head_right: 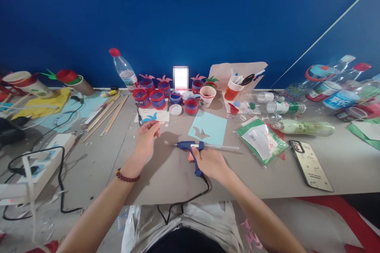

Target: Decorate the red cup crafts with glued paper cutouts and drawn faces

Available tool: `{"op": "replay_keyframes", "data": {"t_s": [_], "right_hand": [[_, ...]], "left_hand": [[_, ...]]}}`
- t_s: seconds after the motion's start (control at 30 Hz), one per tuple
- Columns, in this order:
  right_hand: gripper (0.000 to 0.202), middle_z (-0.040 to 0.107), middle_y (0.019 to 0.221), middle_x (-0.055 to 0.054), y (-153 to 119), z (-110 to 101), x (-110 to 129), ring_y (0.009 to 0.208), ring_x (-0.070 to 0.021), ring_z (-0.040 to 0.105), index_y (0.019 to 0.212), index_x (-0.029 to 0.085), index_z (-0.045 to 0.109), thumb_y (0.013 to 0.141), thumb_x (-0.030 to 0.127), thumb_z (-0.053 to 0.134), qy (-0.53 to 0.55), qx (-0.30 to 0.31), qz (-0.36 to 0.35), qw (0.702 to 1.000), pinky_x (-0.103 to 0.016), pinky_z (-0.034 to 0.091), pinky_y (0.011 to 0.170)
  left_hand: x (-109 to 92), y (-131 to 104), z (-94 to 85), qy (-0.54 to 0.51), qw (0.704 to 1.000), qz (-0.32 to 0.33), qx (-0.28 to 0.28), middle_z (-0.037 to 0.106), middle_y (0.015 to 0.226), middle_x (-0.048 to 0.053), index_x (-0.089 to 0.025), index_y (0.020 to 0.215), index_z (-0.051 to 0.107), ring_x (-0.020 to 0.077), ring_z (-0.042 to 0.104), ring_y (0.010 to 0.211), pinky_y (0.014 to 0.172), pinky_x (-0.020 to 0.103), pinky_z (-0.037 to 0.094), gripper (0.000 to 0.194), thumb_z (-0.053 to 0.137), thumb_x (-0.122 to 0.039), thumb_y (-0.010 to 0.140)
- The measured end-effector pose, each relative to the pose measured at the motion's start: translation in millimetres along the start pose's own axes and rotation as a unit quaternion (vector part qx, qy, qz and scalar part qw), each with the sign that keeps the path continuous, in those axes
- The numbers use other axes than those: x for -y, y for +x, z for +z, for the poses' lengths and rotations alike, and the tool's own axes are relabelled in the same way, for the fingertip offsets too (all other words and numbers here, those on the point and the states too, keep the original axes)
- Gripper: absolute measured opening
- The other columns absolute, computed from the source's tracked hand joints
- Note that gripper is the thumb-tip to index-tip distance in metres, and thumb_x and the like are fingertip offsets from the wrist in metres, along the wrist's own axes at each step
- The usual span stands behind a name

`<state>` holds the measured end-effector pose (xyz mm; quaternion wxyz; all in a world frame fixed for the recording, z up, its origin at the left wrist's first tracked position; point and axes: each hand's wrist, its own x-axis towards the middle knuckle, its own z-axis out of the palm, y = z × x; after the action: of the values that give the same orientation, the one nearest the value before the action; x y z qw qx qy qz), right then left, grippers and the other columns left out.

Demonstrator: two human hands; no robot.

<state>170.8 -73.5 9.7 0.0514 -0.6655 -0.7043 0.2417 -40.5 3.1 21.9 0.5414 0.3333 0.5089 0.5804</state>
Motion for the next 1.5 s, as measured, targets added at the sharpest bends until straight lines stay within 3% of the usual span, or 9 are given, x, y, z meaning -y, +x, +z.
{"op": "replay_keyframes", "data": {"t_s": [0.33, 0.47, 0.57, 0.67, 0.73, 0.97, 1.17, 1.5], "right_hand": [[0.062, 0.062, 0.051, -0.01, 1.5, 18.5, 0.0, 0.051, -0.02, 0.061, 0.051, 0.02, 0.057, 0.098, 0.051, 0.032, -0.098, -0.073, 0.0, 0.992, -0.028, 0.036, 0.049], [0.056, 0.066, 0.058, -0.01, -3.4, 4.9, 6.1, 0.051, -0.0196, 0.06, 0.053, 0.02, 0.058, 0.099, 0.045, 0.036, -0.102, -0.057, 0.004, 0.993, -0.028, 0.03, 0.048], [0.046, 0.066, 0.06, -0.007, -1.9, -14.4, 9.2, 0.052, -0.0189, 0.059, 0.059, 0.021, 0.06, 0.097, 0.042, 0.043, -0.09, -0.093, -0.016, 0.991, -0.027, 0.027, 0.049], [0.034, 0.067, 0.065, -0.005, 12.9, -37.2, 4.6, 0.057, -0.0183, 0.059, 0.073, 0.022, 0.064, 0.096, 0.037, 0.044, -0.059, -0.158, -0.055, 0.984, -0.027, 0.03, 0.053], [0.026, 0.071, 0.078, -0.005, 31.1, -51.5, -2.5, 0.066, -0.0188, 0.061, 0.087, 0.022, 0.066, 0.096, 0.033, 0.044, -0.028, -0.181, -0.099, 0.978, -0.027, 0.035, 0.059], [0.025, 0.072, 0.106, -0.006, 108.6, -75.2, -20.0, 0.084, -0.0217, 0.064, 0.109, 0.021, 0.066, 0.092, 0.027, 0.05, 0.017, -0.188, -0.171, 0.967, -0.031, 0.045, 0.074], [0.025, 0.072, 0.108, -0.006, 134.9, -74.1, -14.5, 0.093, -0.0245, 0.064, 0.102, 0.024, 0.072, 0.091, 0.027, 0.05, 0.004, -0.194, -0.153, 0.969, -0.033, 0.046, 0.075], [0.022, 0.07, 0.097, -0.008, 140.1, -77.6, -13.8, 0.087, -0.0222, 0.061, 0.088, 0.019, 0.073, 0.089, 0.025, 0.051, 0.009, -0.169, -0.157, 0.973, -0.031, 0.043, 0.072]], "left_hand": [[2.2, -0.1, -0.7, -0.001, 1.0, -0.011, 0.01, 0.051, 0.052, -0.005, -0.017, 0.067, 0.063, 0.0062, 0.044, 0.047, 0.051, 0.02, 0.035, 0.015, 0.075, -0.026, 0.065], [0.3, -1.6, 0.8, 0.003, 1.0, -0.003, 0.01, 0.05, 0.051, -0.006, -0.017, 0.067, 0.063, 0.0061, 0.044, 0.047, 0.051, 0.02, 0.036, 0.015, 0.075, -0.026, 0.064], [1.6, -0.5, 1.3, 0.008, 1.0, 0.006, 0.006, 0.05, 0.051, -0.006, -0.017, 0.066, 0.063, 0.0059, 0.043, 0.047, 0.05, 0.02, 0.035, 0.016, 0.076, -0.026, 0.062], [5.3, 2.3, 0.5, 0.005, 1.0, 0.0, 0.007, 0.05, 0.05, -0.006, -0.016, 0.066, 0.063, 0.0058, 0.043, 0.047, 0.05, 0.019, 0.034, 0.018, 0.077, -0.028, 0.061], [7.4, 3.7, 0.0, 0.0, 1.0, -0.004, 0.01, 0.05, 0.05, -0.006, -0.016, 0.066, 0.064, 0.0053, 0.042, 0.047, 0.05, 0.019, 0.034, 0.02, 0.077, -0.029, 0.06], [8.2, 0.7, 4.5, 0.024, 1.0, -0.015, 0.006, 0.051, 0.051, -0.007, -0.016, 0.064, 0.063, 0.0052, 0.041, 0.045, 0.047, 0.02, 0.033, 0.028, 0.08, -0.036, 0.053], [17.2, 2.5, 3.2, 0.06, 0.998, 0.011, 0.02, 0.055, 0.058, -0.004, -0.016, 0.067, 0.066, 0.0059, 0.041, 0.049, 0.049, 0.021, 0.036, 0.029, 0.08, -0.039, 0.057], [23.0, 5.7, 0.3, 0.081, 0.996, 0.025, 0.033, 0.058, 0.062, -0.003, -0.016, 0.071, 0.067, 0.007, 0.044, 0.052, 0.05, 0.021, 0.038, 0.031, 0.079, -0.042, 0.061]]}}
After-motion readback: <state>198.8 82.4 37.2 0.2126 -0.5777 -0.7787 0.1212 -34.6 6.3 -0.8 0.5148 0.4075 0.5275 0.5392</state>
